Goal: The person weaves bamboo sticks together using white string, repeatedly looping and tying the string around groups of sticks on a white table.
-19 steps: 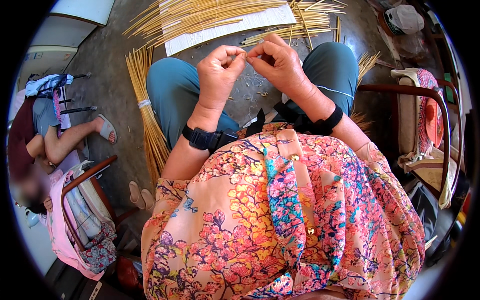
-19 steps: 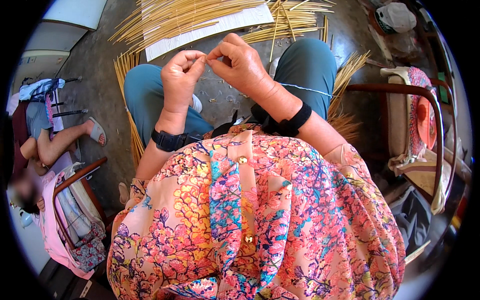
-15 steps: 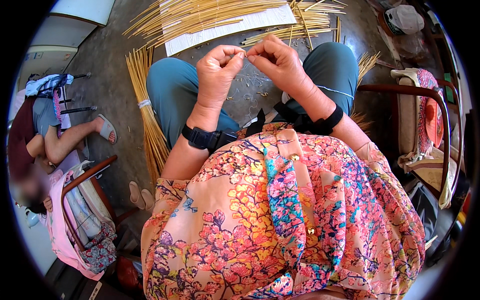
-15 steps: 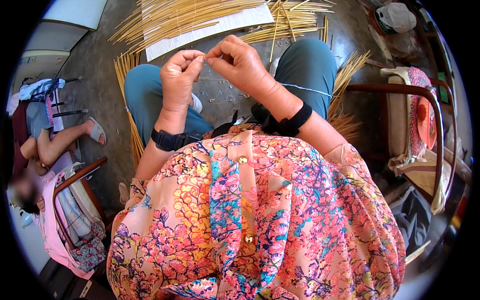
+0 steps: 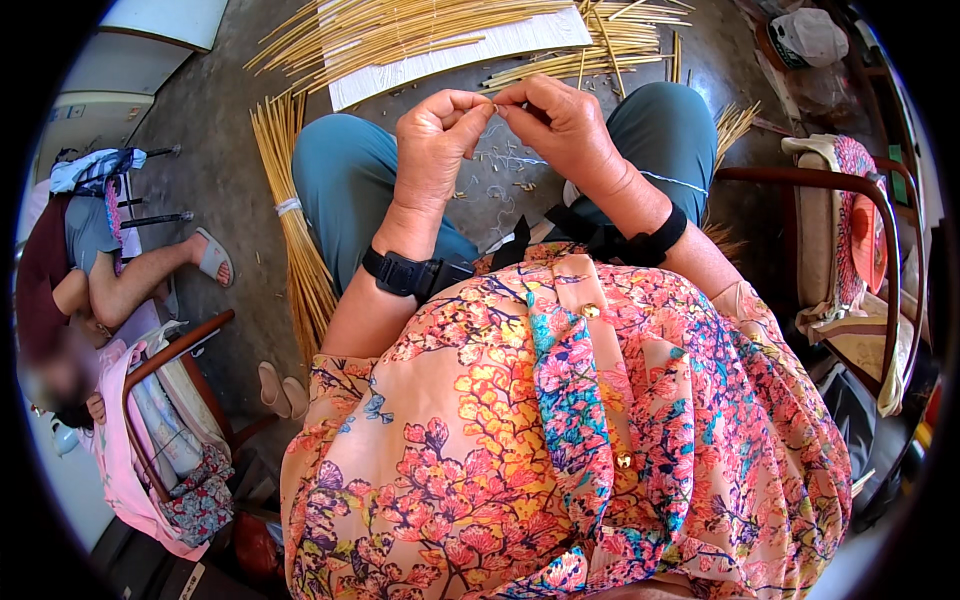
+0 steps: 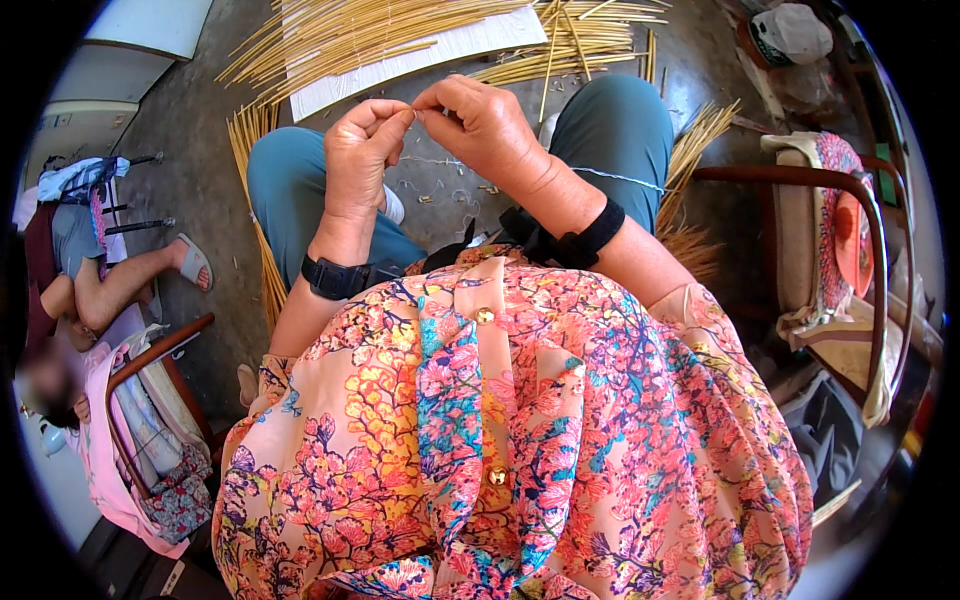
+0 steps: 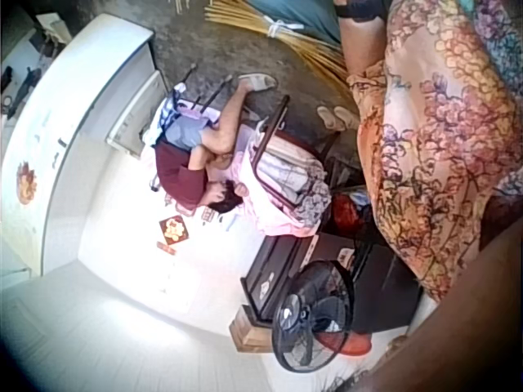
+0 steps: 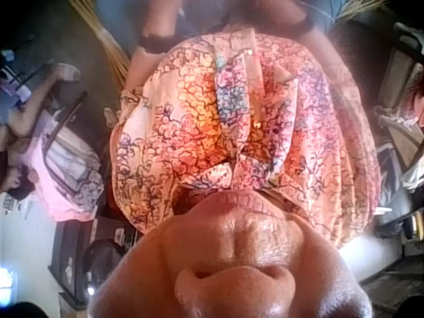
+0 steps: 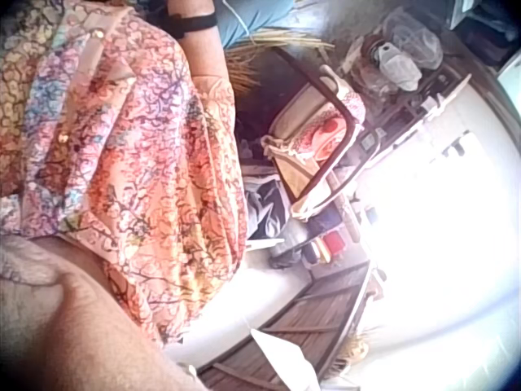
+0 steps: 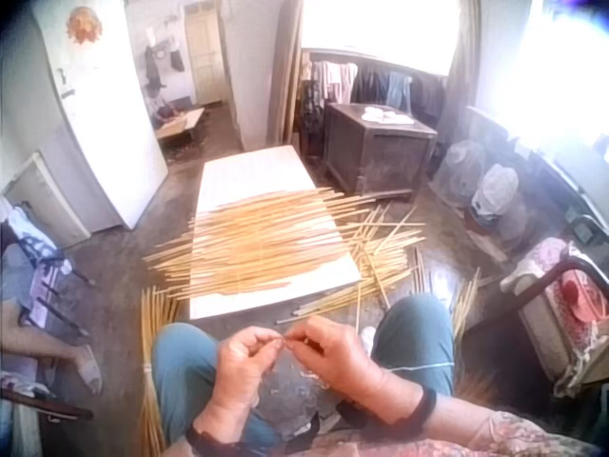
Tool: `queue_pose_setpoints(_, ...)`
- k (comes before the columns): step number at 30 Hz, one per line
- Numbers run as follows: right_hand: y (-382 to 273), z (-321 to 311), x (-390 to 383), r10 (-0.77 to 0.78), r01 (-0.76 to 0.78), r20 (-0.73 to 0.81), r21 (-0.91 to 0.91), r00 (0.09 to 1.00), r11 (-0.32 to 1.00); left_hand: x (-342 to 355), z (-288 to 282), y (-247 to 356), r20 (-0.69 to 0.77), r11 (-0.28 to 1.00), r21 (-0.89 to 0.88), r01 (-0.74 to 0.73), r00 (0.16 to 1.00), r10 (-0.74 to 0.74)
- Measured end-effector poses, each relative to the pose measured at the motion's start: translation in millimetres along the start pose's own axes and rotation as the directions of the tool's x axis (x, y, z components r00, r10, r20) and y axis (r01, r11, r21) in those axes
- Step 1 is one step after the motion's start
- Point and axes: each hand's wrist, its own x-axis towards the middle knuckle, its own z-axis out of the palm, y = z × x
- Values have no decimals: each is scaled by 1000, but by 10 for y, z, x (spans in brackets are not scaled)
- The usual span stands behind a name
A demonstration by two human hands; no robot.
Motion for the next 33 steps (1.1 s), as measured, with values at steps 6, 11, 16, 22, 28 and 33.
queue_pose_setpoints(6, -17, 4, 16, -185, 185, 28, -283, 982, 941, -6, -9, 27, -6, 996, 64, 63, 998, -63)
queue_pose_setpoints(11, 4, 31, -11, -149, 147, 21, -339, 989, 929, 10, -31, -18, 45, 989, 144, 35, 998, -42)
queue_pose_setpoints(16, 49, 46, -21, -86, 72, -50, -230, 995, 971, 10, -17, 11, 65, 993, 109, 51, 996, -58)
queue_pose_setpoints(22, 28, 18, -27, -1, -5, -36, -162, 999, 987, 10, -54, -23, 68, 994, 109, 9, 998, -17)
queue_pose_setpoints(28, 44, -11, -21, 1, -7, -35, -158, 999, 987, 0, -44, 13, 85, 993, 94, 65, 994, -73)
queue_pose_setpoints(33, 30, -17, -18, 9, -13, -33, -116, 999, 993, -7, -35, 42, 94, 994, 22, 106, 990, -108)
